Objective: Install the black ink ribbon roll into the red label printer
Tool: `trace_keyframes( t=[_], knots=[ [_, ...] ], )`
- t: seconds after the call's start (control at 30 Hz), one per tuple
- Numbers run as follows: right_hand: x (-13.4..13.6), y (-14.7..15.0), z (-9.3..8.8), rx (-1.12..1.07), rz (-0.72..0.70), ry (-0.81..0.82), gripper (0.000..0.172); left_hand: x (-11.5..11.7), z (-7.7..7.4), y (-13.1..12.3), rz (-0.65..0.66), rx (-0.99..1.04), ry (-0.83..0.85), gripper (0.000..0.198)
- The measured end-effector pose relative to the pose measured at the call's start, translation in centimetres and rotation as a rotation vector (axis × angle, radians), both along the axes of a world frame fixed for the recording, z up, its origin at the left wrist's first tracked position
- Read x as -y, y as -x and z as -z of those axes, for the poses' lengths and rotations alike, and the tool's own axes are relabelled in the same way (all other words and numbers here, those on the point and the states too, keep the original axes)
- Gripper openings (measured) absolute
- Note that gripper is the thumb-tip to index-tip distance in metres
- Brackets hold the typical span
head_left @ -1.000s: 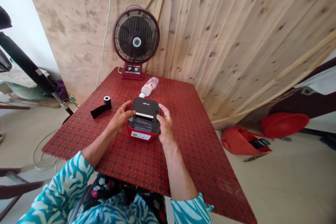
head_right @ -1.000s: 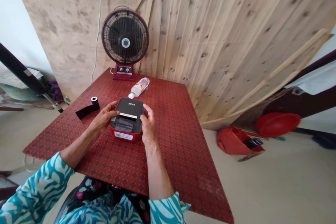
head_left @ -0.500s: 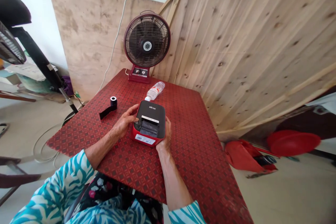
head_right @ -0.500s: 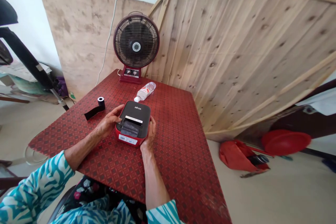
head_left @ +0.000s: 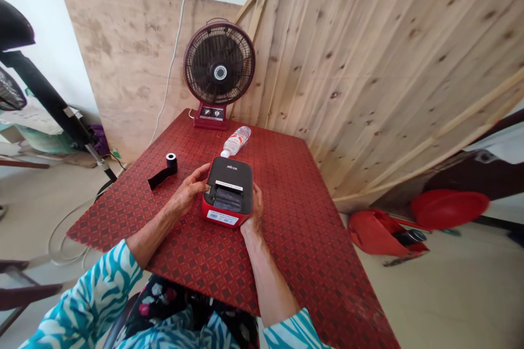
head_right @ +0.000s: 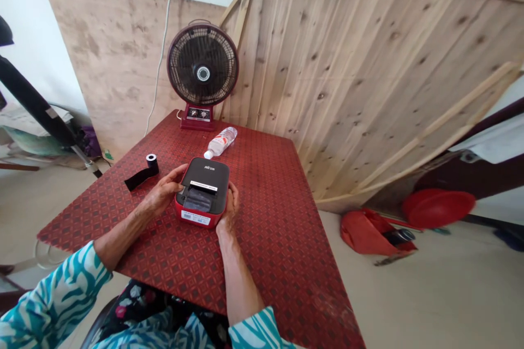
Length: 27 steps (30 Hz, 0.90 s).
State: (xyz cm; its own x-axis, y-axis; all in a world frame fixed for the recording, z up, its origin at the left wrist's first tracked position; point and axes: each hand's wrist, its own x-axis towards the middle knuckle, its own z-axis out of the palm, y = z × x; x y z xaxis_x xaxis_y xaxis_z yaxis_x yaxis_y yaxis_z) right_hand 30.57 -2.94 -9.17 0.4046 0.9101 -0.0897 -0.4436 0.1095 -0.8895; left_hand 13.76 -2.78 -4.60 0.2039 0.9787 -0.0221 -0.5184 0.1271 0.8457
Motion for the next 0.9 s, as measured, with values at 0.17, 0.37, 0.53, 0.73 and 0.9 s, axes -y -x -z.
trace_keyframes(
  t=[0.17,0.37,0.53,0.73,0.9],
  knots=[
    [0.1,-0.1,-0.1,0.020,0.005,-0.019,0.039,0.0,0.1,0.2,0.034,-0.040,-0.056,0.070],
    [0.0,-0.1,0.2,0.007,-0.015,-0.015,0.042,0.0,0.0,0.3,0.018,-0.083,-0.056,0.072],
    [-0.5,0.0,0.8,0.058,-0.013,-0.023,0.045,0.1,-0.4,0.4,0.028,-0.122,-0.034,0.070],
    [-0.9,0.1,0.8,0.112,0.011,-0.142,0.038,0.8,-1.8,1.6,-0.231,-0.559,-0.242,0.030],
    [-0.8,0.1,0.0,0.171,0.019,-0.174,0.032,0.3,-6.2,1.6,0.012,-1.103,-0.685,0.018]
  ],
)
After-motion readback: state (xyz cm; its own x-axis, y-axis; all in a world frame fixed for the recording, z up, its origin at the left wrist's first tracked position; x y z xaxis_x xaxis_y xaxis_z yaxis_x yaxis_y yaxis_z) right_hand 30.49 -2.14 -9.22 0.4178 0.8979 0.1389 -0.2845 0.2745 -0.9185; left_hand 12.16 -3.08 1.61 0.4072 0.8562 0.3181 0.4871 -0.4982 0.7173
